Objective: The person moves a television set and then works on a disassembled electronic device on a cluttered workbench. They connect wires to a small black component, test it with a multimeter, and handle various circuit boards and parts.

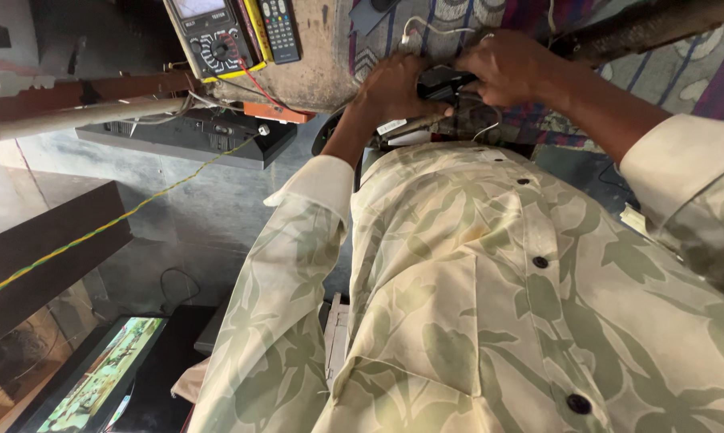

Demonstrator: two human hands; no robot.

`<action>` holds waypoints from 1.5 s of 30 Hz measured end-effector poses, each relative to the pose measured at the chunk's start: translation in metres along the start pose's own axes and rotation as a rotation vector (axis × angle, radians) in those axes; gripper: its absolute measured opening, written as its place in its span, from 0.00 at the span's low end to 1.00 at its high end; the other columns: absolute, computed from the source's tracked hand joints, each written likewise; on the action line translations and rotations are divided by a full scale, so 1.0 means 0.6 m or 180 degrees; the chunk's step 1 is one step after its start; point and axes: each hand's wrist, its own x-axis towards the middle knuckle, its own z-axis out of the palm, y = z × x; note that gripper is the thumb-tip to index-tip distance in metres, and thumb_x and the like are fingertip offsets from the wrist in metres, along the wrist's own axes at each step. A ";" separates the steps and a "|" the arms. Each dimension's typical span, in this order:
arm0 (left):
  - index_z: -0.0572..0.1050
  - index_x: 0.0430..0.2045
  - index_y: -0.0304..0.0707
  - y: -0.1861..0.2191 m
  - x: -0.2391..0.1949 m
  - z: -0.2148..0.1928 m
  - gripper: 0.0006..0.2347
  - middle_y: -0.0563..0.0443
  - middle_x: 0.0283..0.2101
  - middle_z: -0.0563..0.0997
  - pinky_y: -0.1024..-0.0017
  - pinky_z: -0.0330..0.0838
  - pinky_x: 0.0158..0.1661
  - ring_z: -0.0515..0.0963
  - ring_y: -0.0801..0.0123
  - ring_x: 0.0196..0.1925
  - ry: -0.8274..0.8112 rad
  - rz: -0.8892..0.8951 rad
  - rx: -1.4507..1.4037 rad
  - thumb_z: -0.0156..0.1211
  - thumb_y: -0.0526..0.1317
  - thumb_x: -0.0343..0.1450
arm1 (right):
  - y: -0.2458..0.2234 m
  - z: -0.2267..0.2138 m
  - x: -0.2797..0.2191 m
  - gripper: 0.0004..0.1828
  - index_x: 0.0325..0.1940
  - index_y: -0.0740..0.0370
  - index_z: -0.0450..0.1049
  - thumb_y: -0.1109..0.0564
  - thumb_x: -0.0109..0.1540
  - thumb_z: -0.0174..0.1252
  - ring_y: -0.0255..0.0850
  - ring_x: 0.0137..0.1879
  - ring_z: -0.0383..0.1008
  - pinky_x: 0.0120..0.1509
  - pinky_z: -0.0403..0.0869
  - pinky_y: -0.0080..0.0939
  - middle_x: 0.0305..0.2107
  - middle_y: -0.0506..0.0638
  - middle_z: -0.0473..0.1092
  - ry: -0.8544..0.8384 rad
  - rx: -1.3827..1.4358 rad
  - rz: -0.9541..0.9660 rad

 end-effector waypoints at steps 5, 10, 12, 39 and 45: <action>0.76 0.49 0.31 0.000 -0.042 0.008 0.36 0.35 0.54 0.77 0.49 0.70 0.57 0.76 0.41 0.56 0.1499 0.0668 0.0484 0.79 0.57 0.53 | -0.016 -0.028 -0.030 0.33 0.62 0.65 0.75 0.51 0.55 0.70 0.57 0.58 0.75 0.61 0.74 0.55 0.56 0.61 0.74 0.1426 0.0038 -0.0598; 0.72 0.50 0.40 0.018 -0.131 0.022 0.22 0.47 0.57 0.74 0.62 0.71 0.62 0.75 0.56 0.61 0.1050 -0.0080 0.0000 0.74 0.53 0.73 | -0.079 -0.035 -0.086 0.21 0.57 0.64 0.76 0.60 0.60 0.66 0.55 0.61 0.70 0.64 0.65 0.55 0.56 0.59 0.71 0.2339 -0.0114 -0.0048; 0.70 0.57 0.34 0.029 -0.142 0.028 0.27 0.41 0.58 0.73 0.57 0.67 0.61 0.73 0.48 0.61 0.1353 0.0263 0.0124 0.73 0.49 0.68 | -0.087 -0.019 -0.094 0.17 0.57 0.64 0.76 0.62 0.64 0.65 0.55 0.59 0.69 0.66 0.63 0.55 0.55 0.58 0.71 0.2306 0.0251 0.0177; 0.74 0.47 0.34 0.016 -0.083 0.099 0.25 0.40 0.50 0.77 0.55 0.75 0.49 0.78 0.45 0.52 0.1194 -0.0289 -0.0151 0.76 0.42 0.59 | -0.016 0.006 0.046 0.13 0.38 0.59 0.84 0.63 0.50 0.63 0.59 0.37 0.79 0.44 0.78 0.58 0.32 0.62 0.78 0.0163 0.0586 0.0904; 0.77 0.45 0.33 0.031 -0.088 0.074 0.26 0.40 0.48 0.78 0.56 0.76 0.47 0.81 0.46 0.49 0.1266 -0.0227 -0.0438 0.76 0.49 0.58 | -0.064 0.013 0.012 0.13 0.40 0.56 0.83 0.60 0.50 0.66 0.56 0.39 0.79 0.44 0.77 0.55 0.33 0.59 0.77 0.0915 -0.0100 0.0692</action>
